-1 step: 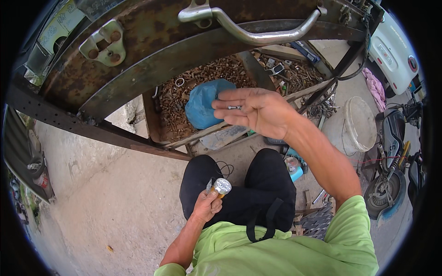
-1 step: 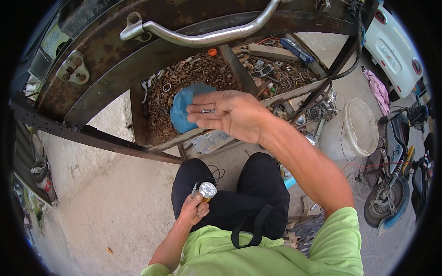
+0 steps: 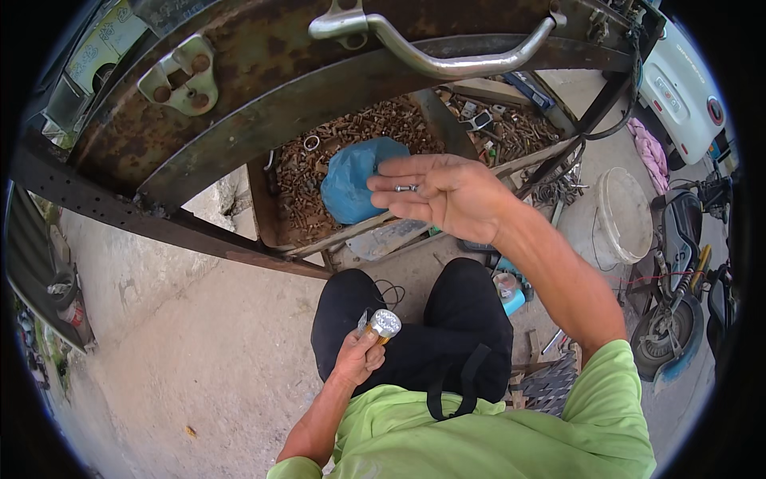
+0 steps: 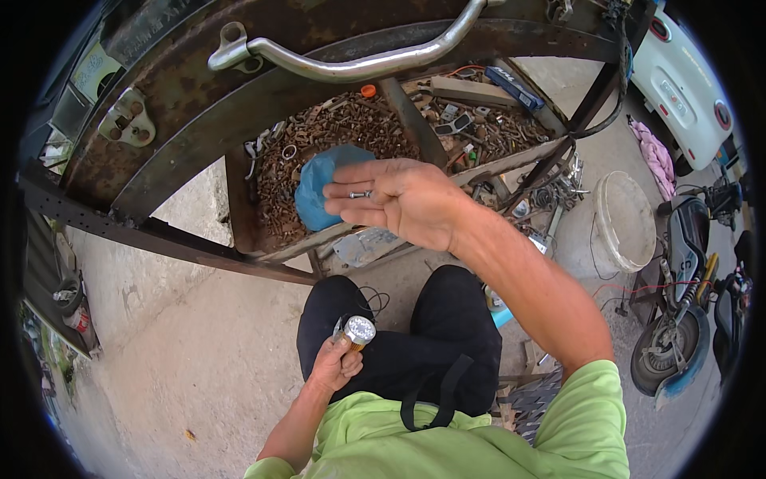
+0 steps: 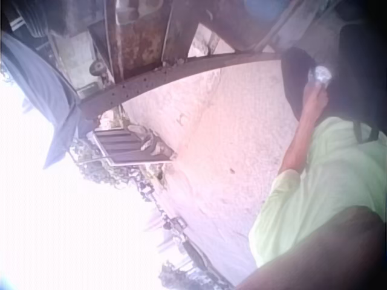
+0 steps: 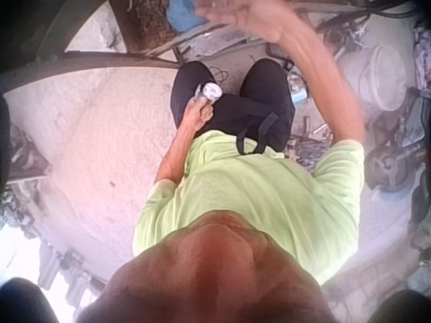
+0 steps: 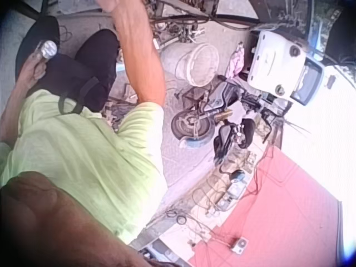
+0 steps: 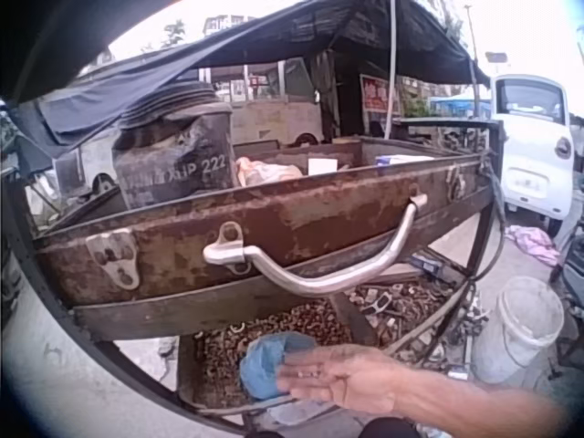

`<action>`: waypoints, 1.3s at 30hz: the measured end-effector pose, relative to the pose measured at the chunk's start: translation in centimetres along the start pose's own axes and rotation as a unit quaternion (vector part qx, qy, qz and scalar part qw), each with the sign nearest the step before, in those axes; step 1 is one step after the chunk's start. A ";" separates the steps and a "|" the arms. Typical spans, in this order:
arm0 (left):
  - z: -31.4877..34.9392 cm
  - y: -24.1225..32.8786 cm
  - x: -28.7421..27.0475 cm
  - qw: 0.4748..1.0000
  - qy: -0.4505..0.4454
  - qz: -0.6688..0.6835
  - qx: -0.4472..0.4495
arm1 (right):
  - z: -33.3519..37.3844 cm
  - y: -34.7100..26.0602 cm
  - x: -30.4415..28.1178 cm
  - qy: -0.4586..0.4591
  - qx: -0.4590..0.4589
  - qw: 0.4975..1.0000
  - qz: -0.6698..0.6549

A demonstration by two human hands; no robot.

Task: The person retrieves a small cylindrical electronic component and a zip tie from a metal cart, then attaches the component to a bicycle basket using the zip tie. The person manipulates wires and secures the component to the basket frame.

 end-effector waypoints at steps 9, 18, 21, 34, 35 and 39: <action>0.0 0.0 0.0 1.000 -0.001 -0.001 0.000 | 0.6 0.8 0.0 -0.024 -0.004 0.997 -0.068; 0.0 0.1 0.2 1.000 0.004 0.002 -0.004 | 1.0 2.0 -0.9 0.001 -0.023 0.992 -0.123; -0.1 0.0 0.1 1.000 0.007 0.003 -0.006 | 0.9 2.4 -1.4 0.020 -0.023 0.990 -0.141; -0.2 0.1 0.2 1.000 0.012 0.003 -0.004 | 1.4 2.2 -0.8 0.080 0.023 0.993 -0.086; -0.2 0.1 0.1 1.000 0.012 0.002 -0.004 | 1.3 2.0 -0.7 0.076 0.019 0.995 -0.069; -0.3 0.0 0.2 1.000 0.007 0.002 -0.006 | 1.3 1.3 -0.5 0.061 0.002 0.998 -0.022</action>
Point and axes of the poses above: each hand's wrist, its own z-axis away from the middle knuckle, its own x-axis out of the palm, y = z × x, the point moved 7 cm from there along -z, towards the middle knuckle, and after that the axes turned 11 degrees about -x, right-handed, at the moved point
